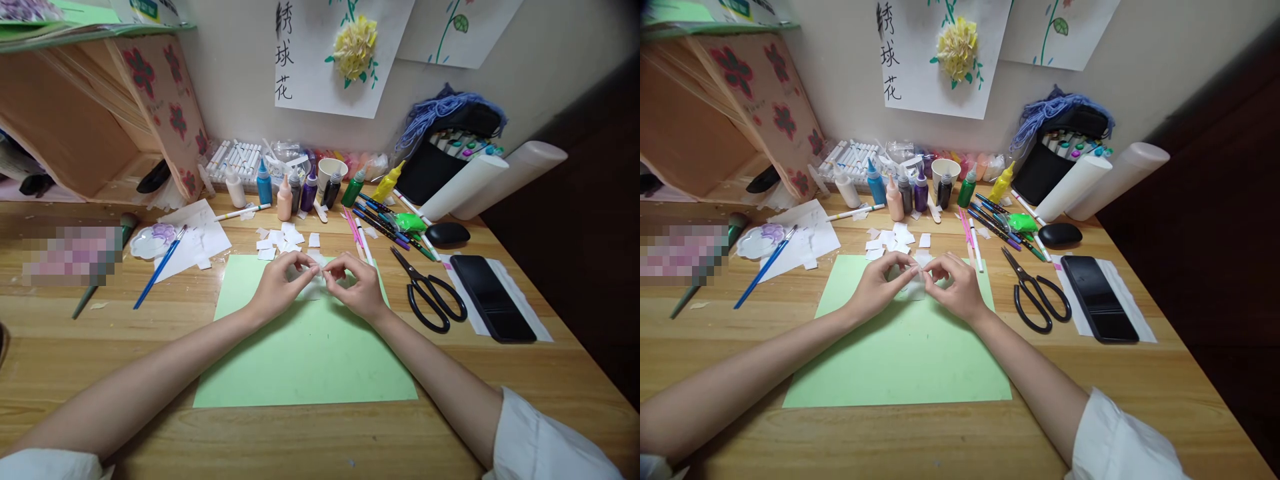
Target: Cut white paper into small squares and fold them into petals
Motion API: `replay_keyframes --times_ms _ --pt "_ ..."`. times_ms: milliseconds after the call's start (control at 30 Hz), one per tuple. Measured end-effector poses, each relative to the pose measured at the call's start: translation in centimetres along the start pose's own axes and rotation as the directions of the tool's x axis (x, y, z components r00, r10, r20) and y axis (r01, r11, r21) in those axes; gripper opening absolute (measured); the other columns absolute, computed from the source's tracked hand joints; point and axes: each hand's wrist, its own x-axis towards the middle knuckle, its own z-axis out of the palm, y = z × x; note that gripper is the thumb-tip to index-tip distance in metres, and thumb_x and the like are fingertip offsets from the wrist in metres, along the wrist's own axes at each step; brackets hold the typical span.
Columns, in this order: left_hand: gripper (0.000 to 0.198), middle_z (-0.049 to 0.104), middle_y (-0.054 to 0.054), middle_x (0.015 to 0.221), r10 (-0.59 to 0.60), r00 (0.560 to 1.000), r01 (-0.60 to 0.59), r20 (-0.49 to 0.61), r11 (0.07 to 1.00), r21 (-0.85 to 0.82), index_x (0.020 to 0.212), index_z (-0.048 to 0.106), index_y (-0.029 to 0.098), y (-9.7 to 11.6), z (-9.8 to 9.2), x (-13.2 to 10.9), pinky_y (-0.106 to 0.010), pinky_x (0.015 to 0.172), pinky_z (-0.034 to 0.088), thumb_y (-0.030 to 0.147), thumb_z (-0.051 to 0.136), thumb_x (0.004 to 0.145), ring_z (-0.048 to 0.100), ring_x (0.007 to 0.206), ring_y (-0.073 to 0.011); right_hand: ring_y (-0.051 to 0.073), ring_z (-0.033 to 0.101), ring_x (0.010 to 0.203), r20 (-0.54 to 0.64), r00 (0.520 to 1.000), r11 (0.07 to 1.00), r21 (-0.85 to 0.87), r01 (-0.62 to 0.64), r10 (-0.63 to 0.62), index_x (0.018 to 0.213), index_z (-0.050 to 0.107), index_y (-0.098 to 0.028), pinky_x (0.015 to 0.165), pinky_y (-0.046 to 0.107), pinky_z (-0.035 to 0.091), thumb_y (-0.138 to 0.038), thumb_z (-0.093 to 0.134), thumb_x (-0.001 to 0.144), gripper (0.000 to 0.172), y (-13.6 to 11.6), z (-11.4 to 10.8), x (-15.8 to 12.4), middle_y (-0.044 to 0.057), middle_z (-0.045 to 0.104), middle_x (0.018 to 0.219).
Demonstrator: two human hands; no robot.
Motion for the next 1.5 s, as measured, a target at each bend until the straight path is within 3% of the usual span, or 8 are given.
replay_keyframes --times_ms 333,700,1333,1500 --pt "0.015 0.064 0.0 0.078 0.056 0.996 -0.055 -0.063 0.998 0.016 0.078 0.061 0.019 0.15 0.04 -0.22 -0.026 0.068 0.041 0.034 0.061 0.079 0.054 0.073 -0.0132 0.013 0.051 0.065 0.05 0.995 0.995 0.051 -0.088 0.086 0.081 0.056 -0.02 0.061 0.027 0.042 -0.026 0.06 0.08 0.007 -0.06 -0.02 0.26 0.0 0.056 0.073" --pt "0.02 0.065 -0.001 0.082 -0.027 0.999 0.026 -0.029 0.999 -0.047 0.085 0.064 0.019 -0.08 -0.09 0.02 -0.025 0.065 0.038 0.036 0.054 0.084 0.053 0.073 -0.0137 0.015 0.057 0.074 0.042 0.974 0.95 0.211 -0.228 0.224 0.082 0.056 -0.02 0.068 0.027 0.046 -0.03 0.054 0.085 0.01 0.63 0.13 0.24 0.001 0.061 0.079" --pt "0.015 0.064 -0.001 0.077 -0.01 1.0 0.009 -0.02 0.999 -0.048 0.079 0.064 0.018 0.14 -0.06 -0.02 -0.026 0.064 0.037 0.032 0.057 0.081 0.05 0.07 -0.0131 0.013 0.055 0.071 0.065 0.974 0.956 0.191 -0.224 0.215 0.081 0.056 -0.02 0.066 0.026 0.044 -0.028 0.053 0.086 0.009 0.65 0.15 0.28 0.0 0.059 0.077" --pt "0.012 0.062 0.0 0.074 0.021 0.998 -0.023 -0.057 1.0 -0.02 0.076 0.062 0.019 -0.08 0.0 -0.07 -0.025 0.062 0.037 0.029 0.059 0.08 0.048 0.067 -0.0122 0.012 0.05 0.064 -0.026 0.993 0.993 0.048 -0.112 0.114 0.081 0.052 -0.021 0.06 0.027 0.043 -0.023 0.058 0.081 0.007 0.2 0.24 0.13 0.0 0.055 0.075"
